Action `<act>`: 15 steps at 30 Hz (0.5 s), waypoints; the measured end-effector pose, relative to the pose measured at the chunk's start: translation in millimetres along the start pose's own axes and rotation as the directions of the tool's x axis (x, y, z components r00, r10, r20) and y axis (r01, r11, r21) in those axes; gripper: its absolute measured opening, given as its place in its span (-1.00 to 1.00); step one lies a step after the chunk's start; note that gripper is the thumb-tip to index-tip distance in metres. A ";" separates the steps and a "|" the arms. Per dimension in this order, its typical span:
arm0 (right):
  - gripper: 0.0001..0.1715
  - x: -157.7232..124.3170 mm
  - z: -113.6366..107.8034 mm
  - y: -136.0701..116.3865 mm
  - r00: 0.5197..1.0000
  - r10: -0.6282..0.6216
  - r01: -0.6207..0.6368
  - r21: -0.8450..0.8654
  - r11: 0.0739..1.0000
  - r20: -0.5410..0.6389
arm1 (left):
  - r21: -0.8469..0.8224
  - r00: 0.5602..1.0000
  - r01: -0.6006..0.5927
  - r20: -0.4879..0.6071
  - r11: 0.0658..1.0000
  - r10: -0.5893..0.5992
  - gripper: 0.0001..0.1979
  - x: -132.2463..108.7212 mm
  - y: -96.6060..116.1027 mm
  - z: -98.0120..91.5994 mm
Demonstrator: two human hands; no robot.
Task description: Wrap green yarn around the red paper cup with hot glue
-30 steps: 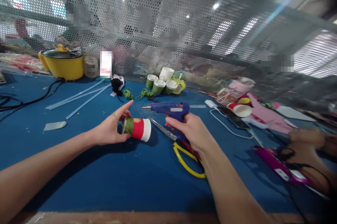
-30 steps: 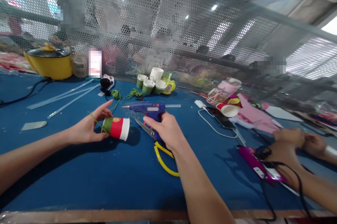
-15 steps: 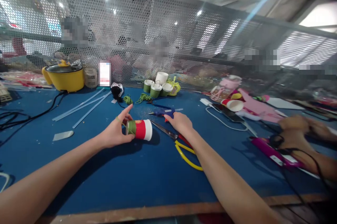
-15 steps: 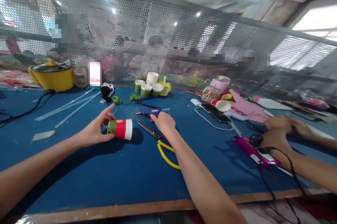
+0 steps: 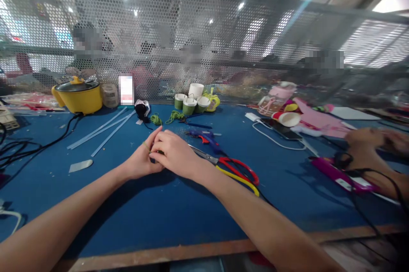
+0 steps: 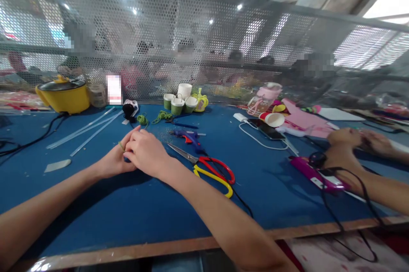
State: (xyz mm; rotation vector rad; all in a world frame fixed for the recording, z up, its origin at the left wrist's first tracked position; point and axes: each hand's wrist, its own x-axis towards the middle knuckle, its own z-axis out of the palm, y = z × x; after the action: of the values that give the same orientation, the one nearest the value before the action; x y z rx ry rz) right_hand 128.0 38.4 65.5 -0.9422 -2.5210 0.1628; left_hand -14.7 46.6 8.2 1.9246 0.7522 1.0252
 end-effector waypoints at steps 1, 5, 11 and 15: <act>-0.83 -0.3 -2.2 3.0 0.999 0.019 -0.017 0.056 0.998 -0.030 | -0.002 1.000 0.017 0.004 1.000 -0.017 -0.06 0.1 0.1 -0.2; -0.81 -7.9 -14.6 20.5 0.972 0.191 -0.152 0.251 0.956 -0.140 | -0.032 0.995 0.092 0.035 0.995 -0.091 -0.08 -0.6 -3.0 -1.4; -0.83 -18.9 -10.9 36.0 0.938 0.307 -0.232 0.366 0.901 -0.162 | -0.052 0.987 0.147 0.065 0.988 -0.144 -0.11 -3.1 -2.8 0.0; -0.82 -19.9 -4.1 36.7 0.939 0.303 -0.220 0.391 0.894 -0.163 | -0.066 0.987 0.137 0.090 0.988 -0.131 -0.12 -4.5 -1.2 2.4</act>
State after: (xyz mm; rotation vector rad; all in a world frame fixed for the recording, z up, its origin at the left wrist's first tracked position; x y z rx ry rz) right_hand 165.0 53.3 52.4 -1.0723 -2.0524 0.5632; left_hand -15.0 42.8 4.7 1.8181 0.7749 0.8709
